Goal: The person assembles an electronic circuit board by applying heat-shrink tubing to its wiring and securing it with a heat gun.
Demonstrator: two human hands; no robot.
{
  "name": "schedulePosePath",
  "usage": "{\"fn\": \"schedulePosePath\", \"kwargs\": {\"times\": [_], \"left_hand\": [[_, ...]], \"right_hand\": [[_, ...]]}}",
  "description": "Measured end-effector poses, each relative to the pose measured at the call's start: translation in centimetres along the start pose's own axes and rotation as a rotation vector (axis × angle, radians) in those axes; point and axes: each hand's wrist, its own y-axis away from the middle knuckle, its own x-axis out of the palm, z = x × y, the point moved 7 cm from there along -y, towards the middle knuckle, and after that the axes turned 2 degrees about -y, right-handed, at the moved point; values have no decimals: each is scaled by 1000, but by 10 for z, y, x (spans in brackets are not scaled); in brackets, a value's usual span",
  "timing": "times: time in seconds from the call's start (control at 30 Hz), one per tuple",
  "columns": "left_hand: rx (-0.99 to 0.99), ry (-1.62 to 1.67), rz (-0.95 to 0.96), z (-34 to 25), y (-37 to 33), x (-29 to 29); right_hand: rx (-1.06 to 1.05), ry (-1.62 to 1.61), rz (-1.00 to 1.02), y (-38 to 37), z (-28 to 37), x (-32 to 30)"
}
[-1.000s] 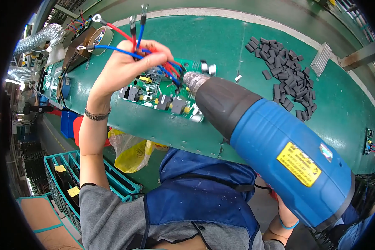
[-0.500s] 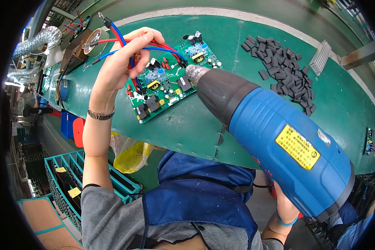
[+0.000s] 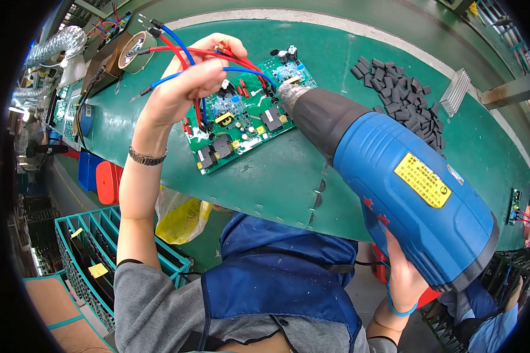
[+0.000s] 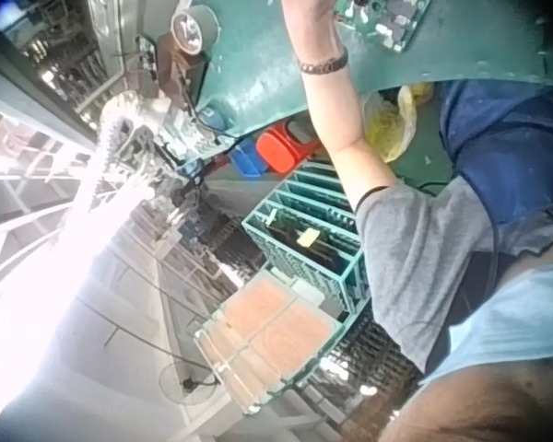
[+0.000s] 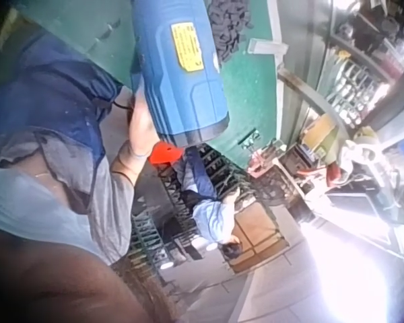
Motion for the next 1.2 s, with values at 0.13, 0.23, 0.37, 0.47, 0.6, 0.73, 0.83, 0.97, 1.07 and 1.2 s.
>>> {"fn": "schedulePosePath", "kwargs": {"times": [0.13, 0.23, 0.37, 0.47, 0.6, 0.73, 0.83, 0.97, 1.07, 1.2], "left_hand": [[162, -243, 23, 1, -2, -3], [161, -251, -66, 3, -1, -4], [158, -270, -133, 5, -4, -6], [163, -193, -154, 10, -5, -5], [126, -21, -217, 11, -5, -1], [39, 210, -311, 10, -3, 11], [39, 241, -340, 13, -3, 16], [10, 212, -346, 13, -3, 14], [-16, 59, -304, 14, 0, 6], [-28, -92, -273, 10, 0, 3]], "right_hand": [[-31, 72, 0, 4, -4, -3], [-340, 313, 99, 6, 12, 8], [-203, 158, 27, 2, 10, 7], [-82, 135, 2, 1, 5, 3], [-104, 123, -13, 0, 9, 2], [27, 62, -81, -5, 2, -4], [24, 17, -73, -8, -2, -4], [-168, 82, 25, -12, -1, 10], [-149, 101, -43, -19, -5, 10], [-17, 29, -60, -18, -11, -2]]}}
